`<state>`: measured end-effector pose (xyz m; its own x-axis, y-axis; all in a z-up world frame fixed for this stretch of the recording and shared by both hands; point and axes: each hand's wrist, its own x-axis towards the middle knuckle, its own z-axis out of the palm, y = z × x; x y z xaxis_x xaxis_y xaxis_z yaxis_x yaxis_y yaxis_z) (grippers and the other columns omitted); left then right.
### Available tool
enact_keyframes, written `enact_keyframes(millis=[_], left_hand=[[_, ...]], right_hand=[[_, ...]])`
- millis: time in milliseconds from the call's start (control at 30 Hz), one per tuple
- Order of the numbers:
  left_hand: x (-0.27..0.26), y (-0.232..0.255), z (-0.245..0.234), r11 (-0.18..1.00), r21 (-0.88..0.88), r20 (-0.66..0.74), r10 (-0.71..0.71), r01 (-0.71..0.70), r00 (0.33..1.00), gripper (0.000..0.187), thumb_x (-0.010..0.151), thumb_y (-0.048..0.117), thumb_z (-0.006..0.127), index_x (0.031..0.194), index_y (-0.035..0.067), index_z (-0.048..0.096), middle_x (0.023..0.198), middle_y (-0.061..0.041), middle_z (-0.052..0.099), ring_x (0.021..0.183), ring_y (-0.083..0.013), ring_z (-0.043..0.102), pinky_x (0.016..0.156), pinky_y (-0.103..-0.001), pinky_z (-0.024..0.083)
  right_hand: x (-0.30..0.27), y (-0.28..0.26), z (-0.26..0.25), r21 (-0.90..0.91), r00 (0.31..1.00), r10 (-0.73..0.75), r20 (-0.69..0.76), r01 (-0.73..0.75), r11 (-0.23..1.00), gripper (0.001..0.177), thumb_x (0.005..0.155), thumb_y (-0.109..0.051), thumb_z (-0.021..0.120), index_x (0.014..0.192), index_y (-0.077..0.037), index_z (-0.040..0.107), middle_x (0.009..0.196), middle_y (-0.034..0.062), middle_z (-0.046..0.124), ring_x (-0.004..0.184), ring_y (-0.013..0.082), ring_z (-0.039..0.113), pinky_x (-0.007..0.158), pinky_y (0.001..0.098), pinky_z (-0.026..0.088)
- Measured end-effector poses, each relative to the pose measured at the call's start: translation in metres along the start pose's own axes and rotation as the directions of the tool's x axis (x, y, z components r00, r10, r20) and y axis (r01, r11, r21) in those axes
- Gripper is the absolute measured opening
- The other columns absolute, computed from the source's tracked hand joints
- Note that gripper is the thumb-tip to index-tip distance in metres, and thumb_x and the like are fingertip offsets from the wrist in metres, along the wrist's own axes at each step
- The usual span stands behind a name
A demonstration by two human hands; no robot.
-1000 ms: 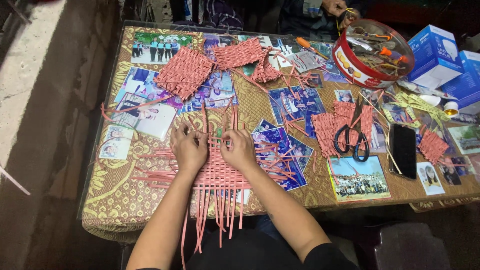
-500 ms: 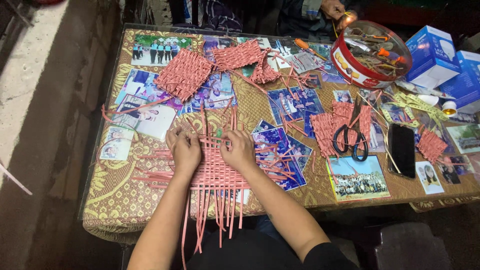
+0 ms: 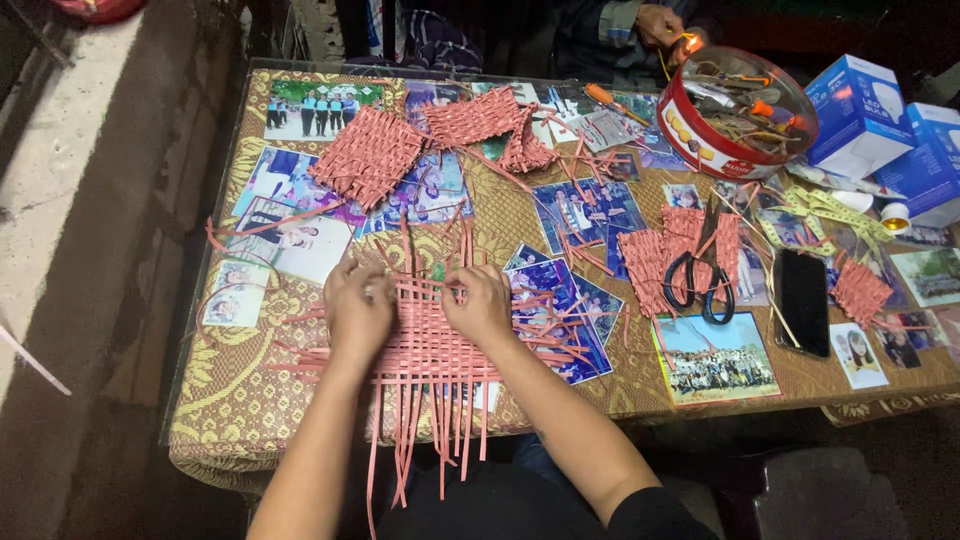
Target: Weaving thin pink plastic strips together on a table to create a mat.
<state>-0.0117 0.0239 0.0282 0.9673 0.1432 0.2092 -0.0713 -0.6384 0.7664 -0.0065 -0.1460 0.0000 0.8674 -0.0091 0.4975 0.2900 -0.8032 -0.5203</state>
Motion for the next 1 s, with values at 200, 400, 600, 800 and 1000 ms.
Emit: enact_keyframes(millis=[200, 400, 600, 800, 1000], left_hand=[[-0.025, 0.017, 0.005, 0.893, 0.418, 0.09, 0.144, -0.169, 0.985, 0.044, 0.074, 0.037, 0.057, 0.105, 0.006, 0.057, 0.116, -0.018, 0.044, 0.117, -0.0356, 0.032, 0.095, -0.054, 0.024], [-0.028, 0.025, 0.002, 0.9, 0.421, 0.151, 0.048, -0.109, 0.987, 0.047, 0.077, 0.035, 0.05, 0.114, 0.007, 0.05, 0.131, -0.022, 0.031, 0.124, -0.0401, 0.02, 0.098, -0.055, 0.017], [-0.027, 0.018, 0.009, 0.889, 0.447, 0.138, 0.041, -0.1, 0.99, 0.044, 0.077, 0.038, 0.048, 0.111, 0.01, 0.053, 0.131, -0.02, 0.031, 0.126, -0.0393, 0.018, 0.099, -0.053, 0.016], [-0.026, 0.005, 0.017, 0.881, 0.455, 0.113, 0.086, -0.129, 0.99, 0.039, 0.076, 0.04, 0.051, 0.102, 0.012, 0.056, 0.119, -0.014, 0.043, 0.121, -0.035, 0.029, 0.097, -0.055, 0.019], [-0.027, 0.0, 0.022, 0.882, 0.449, 0.091, 0.117, -0.146, 0.989, 0.038, 0.078, 0.043, 0.048, 0.099, 0.013, 0.057, 0.108, -0.011, 0.049, 0.116, -0.0302, 0.035, 0.096, -0.055, 0.02]], right_hand=[[0.001, -0.002, -0.001, -0.005, 1.0, -0.003, 0.024, 0.003, 1.0, 0.011, 0.062, -0.022, 0.064, 0.072, -0.021, 0.058, 0.066, -0.0023, 0.059, 0.074, 0.0215, 0.056, 0.069, 0.0354, 0.04], [-0.002, 0.001, 0.002, -0.027, 1.0, -0.011, 0.011, 0.012, 1.0, 0.011, 0.061, -0.021, 0.064, 0.071, -0.022, 0.058, 0.065, -0.0033, 0.058, 0.073, 0.0209, 0.056, 0.068, 0.034, 0.04], [-0.002, 0.002, 0.004, 0.02, 1.0, -0.005, -0.007, 0.005, 1.0, 0.013, 0.061, -0.019, 0.064, 0.072, -0.023, 0.058, 0.064, -0.0044, 0.059, 0.072, 0.0203, 0.055, 0.068, 0.0331, 0.04], [-0.001, 0.0, -0.001, 0.069, 1.0, 0.005, 0.003, -0.005, 0.998, 0.013, 0.061, -0.018, 0.065, 0.072, -0.022, 0.059, 0.064, -0.0047, 0.061, 0.072, 0.02, 0.056, 0.069, 0.0322, 0.04], [0.003, 0.001, 0.0, 0.011, 0.98, -0.186, -0.074, 0.187, 0.982, 0.012, 0.065, -0.017, 0.063, 0.076, -0.019, 0.059, 0.075, 0.0009, 0.058, 0.074, 0.0241, 0.053, 0.068, 0.0359, 0.04]])
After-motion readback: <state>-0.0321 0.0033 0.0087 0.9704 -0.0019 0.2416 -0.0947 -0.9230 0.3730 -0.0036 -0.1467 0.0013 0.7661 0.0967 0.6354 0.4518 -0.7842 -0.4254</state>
